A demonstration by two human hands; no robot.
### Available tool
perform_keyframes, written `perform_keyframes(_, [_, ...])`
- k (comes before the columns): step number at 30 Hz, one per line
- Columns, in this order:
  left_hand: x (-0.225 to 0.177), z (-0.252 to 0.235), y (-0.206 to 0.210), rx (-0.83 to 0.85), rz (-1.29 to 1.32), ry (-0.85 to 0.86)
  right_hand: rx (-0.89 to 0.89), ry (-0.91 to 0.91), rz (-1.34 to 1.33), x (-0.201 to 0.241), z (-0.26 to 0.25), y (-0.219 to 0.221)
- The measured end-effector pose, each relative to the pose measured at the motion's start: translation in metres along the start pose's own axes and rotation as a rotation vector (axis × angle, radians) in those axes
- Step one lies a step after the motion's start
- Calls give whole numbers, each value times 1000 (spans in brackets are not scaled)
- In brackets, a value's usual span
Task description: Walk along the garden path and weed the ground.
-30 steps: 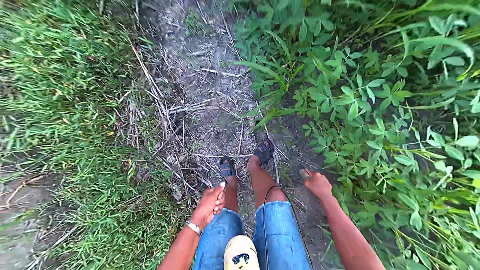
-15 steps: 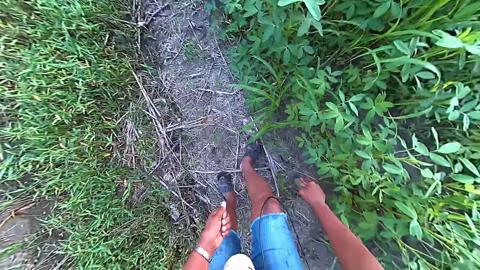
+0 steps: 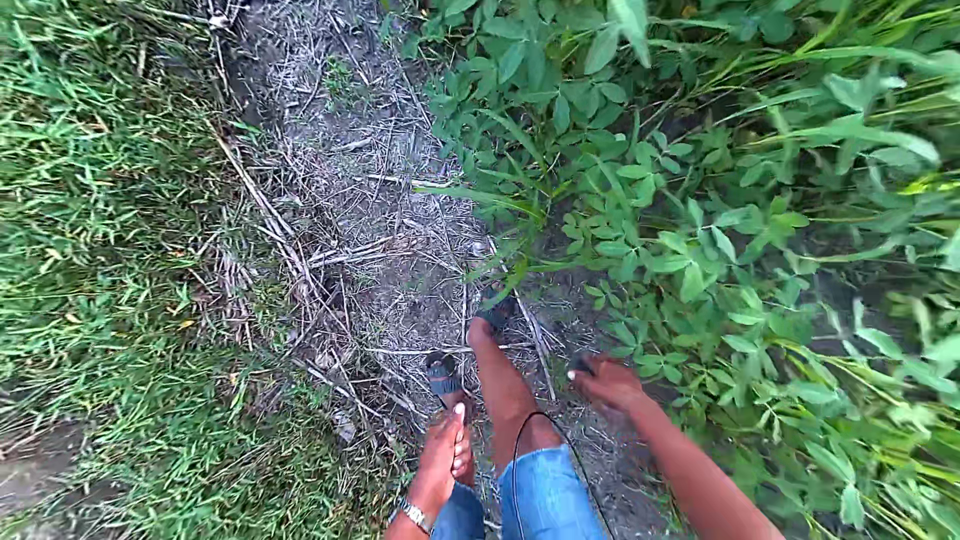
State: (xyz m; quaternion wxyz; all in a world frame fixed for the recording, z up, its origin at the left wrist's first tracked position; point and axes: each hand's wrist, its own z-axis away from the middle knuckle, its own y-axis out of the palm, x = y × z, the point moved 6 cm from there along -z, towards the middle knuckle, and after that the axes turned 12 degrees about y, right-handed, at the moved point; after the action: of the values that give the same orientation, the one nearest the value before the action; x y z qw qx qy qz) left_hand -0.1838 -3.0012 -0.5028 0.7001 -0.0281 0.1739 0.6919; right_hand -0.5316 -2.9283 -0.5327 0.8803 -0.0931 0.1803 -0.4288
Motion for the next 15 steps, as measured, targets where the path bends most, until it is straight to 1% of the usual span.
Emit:
perform_keyframes(1, [5, -5, -16, -37, -19, -6, -52, -45, -61, 13, -14, -14])
perform_keyframes(2, [11, -10, -32, -81, -32, -26, -140, -78, -112, 25, -35, -28])
perform_keyframes(4, [26, -17, -58, -171, -18, -73, -300, -77, -102, 46, -86, -44])
perform_keyframes(5, [33, -21, -67, -201, -7, -90, -339, -60, -48, 55, -113, -47])
perform_keyframes(6, [39, -24, -73, -226, 3, -103, -392, -85, 4, 64, -138, -45])
perform_keyframes(8, [48, -35, -81, -267, 21, -118, -532, -223, 50, 92, -184, -44])
perform_keyframes(11, [71, -47, -89, -303, 43, -178, -598, -372, -26, 167, -227, -33])
perform_keyframes(13, [87, -52, -90, -306, 50, -214, -615, -499, -84, 221, -234, -26])
perform_keyframes(14, [92, -54, -90, -306, 57, -220, -609, -543, -141, 240, -234, -23])
perform_keyframes(15, [92, -56, -89, -312, 63, -217, -585, -548, -264, 251, -238, -21])
